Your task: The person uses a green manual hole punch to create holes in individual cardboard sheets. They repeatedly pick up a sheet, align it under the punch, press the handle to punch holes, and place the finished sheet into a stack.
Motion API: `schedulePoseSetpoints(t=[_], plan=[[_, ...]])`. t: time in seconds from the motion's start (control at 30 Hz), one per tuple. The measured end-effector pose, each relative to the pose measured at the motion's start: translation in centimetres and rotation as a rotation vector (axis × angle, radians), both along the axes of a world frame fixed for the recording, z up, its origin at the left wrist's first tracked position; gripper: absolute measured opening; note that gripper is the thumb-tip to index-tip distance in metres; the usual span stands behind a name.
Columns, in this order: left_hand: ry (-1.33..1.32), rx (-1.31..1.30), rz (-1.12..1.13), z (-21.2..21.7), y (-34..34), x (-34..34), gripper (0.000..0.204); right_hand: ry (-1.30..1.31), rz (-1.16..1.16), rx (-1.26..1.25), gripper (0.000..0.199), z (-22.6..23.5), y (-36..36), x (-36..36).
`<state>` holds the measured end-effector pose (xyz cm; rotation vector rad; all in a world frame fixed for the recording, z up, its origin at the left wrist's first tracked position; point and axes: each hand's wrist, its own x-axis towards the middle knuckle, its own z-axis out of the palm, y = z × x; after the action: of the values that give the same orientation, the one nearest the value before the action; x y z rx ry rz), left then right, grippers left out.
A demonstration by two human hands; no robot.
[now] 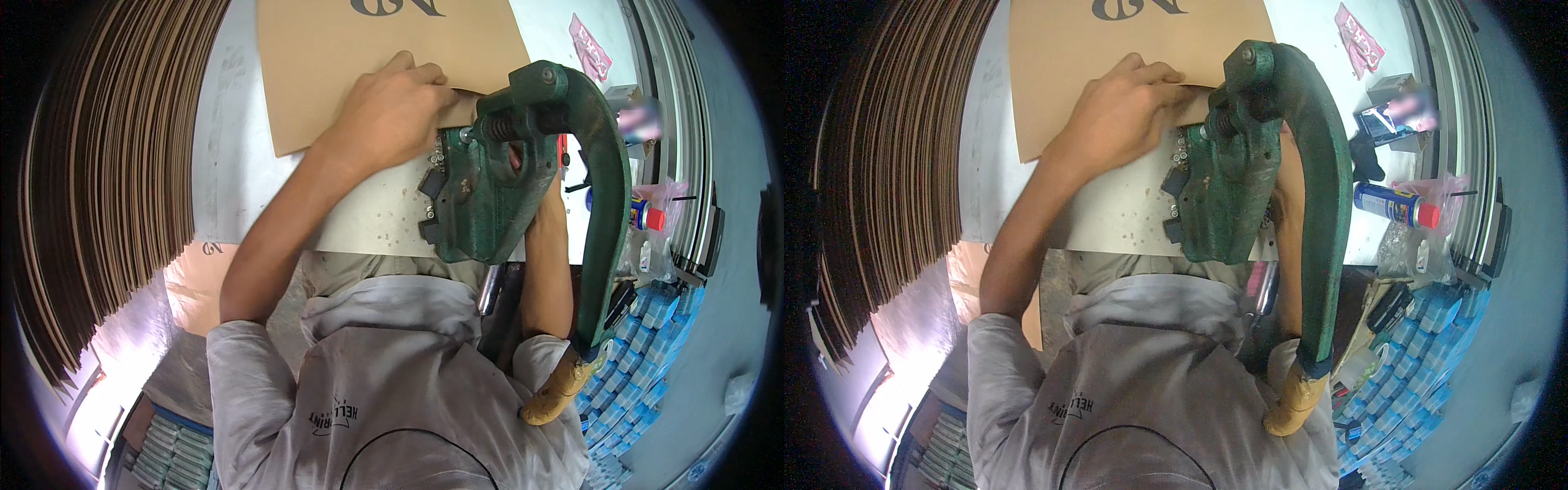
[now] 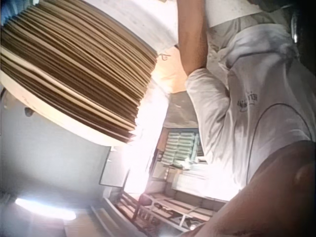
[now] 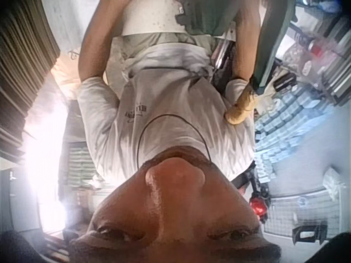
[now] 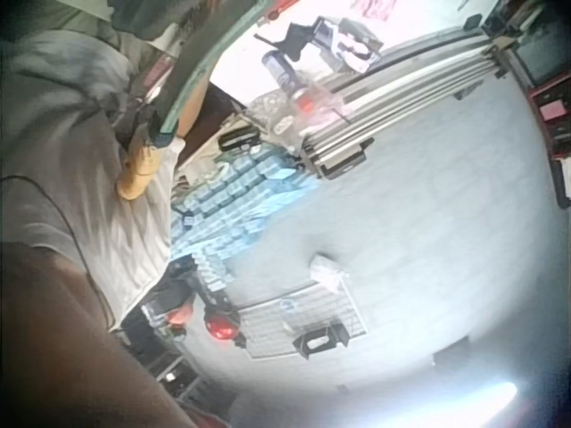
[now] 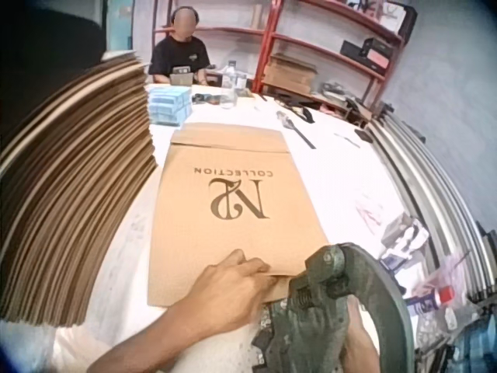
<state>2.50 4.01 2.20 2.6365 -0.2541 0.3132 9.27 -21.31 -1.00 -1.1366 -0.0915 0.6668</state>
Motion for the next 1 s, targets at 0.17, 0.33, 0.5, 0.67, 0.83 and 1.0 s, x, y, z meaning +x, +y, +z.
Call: schedulePoseSetpoints(t=[0.17,0.33,0.5,0.67,0.83,1.0], plan=[[-0.006,-0.075,0.015,-0.2,-2.4,-1.1,0.026,-0.01,0.006,-0.002,0.017,0.1,-1.4,-1.1],[-0.04,-0.102,0.011,-0.9,-3.5,-0.9,0.027,-0.317,-0.081,-0.684,0.019,3.2,-1.3,-2.6],[-0.046,-0.085,0.049,-1.6,-2.8,-1.2,0.028,-0.748,-0.268,-0.639,0.036,15.6,-3.7,-7.3],[-0.078,-0.098,0.015,-1.4,-3.1,-1.1,0.029,-1.422,0.38,-0.858,0.046,18.2,-3.1,-15.0],[-0.081,-0.035,-0.027,-1.6,-3.1,-1.2,0.029,-1.461,0.641,-0.921,0.056,18.0,-4.4,-17.1],[-0.138,0.144,-0.02,-1.5,-1.7,-0.2,0.032,-1.076,-0.06,-0.208,0.054,17.4,-3.9,-14.8]])
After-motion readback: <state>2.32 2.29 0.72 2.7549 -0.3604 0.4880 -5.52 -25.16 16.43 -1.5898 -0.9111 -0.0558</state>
